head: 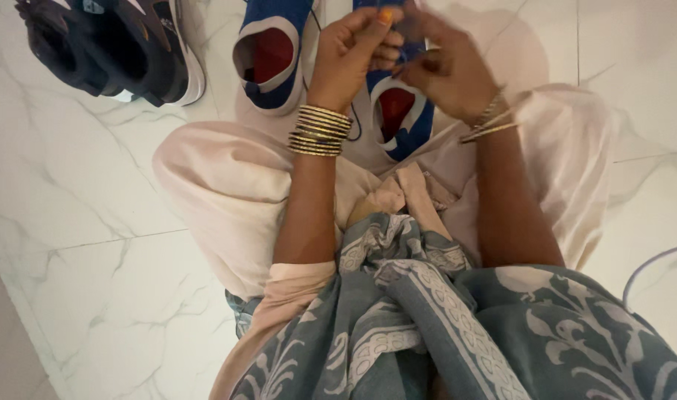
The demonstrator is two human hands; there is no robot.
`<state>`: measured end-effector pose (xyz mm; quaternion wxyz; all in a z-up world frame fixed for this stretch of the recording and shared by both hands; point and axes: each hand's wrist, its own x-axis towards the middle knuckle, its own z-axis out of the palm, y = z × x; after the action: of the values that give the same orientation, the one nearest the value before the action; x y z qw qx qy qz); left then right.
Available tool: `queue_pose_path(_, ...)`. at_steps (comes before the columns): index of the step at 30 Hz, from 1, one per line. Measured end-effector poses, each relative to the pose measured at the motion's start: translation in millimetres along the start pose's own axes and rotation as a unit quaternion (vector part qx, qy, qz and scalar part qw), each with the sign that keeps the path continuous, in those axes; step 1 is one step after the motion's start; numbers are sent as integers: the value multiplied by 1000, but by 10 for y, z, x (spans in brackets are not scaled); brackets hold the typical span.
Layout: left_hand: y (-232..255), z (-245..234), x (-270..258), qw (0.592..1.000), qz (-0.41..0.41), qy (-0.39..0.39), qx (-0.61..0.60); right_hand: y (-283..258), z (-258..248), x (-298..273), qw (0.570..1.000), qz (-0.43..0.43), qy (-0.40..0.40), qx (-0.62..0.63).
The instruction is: The person sits on the floor and laces a blue sneaker by hand, threading the laces through the eyelets and pulling them tight. The person adjusts the laces repeatedly to ensure they are secure.
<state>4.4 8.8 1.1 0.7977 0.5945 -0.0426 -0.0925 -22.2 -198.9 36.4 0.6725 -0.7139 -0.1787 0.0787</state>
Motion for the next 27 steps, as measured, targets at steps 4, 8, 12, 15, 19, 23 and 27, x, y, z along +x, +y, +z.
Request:
queue_pose_path(4,204,-184,-40,998,6,44,-37,135,-157,31,989,67,57,-115)
queue_pose_path(8,245,-354,-67,999,42,11,-15,110,-502,-114,980,88,168,52)
queue_pose_path(12,-18,-457,-47,950,114,144,254,155,-662,-207,930,154,239,233)
queue_pose_path(15,-215,-803,20,947,90,224,214,256,-746,-228,879,207,339,263)
queue_pose_path(19,-512,-1137,183,935,38,340,-90,450,-873,-306,826,230,432,279)
queue_pose_path(23,-614,-1274,174,859,-5,483,-168,562,-961,-377,792,225,466,325)
queue_pose_path(27,-610,-1337,138,826,11,527,-198,650,-970,-373,783,218,483,326)
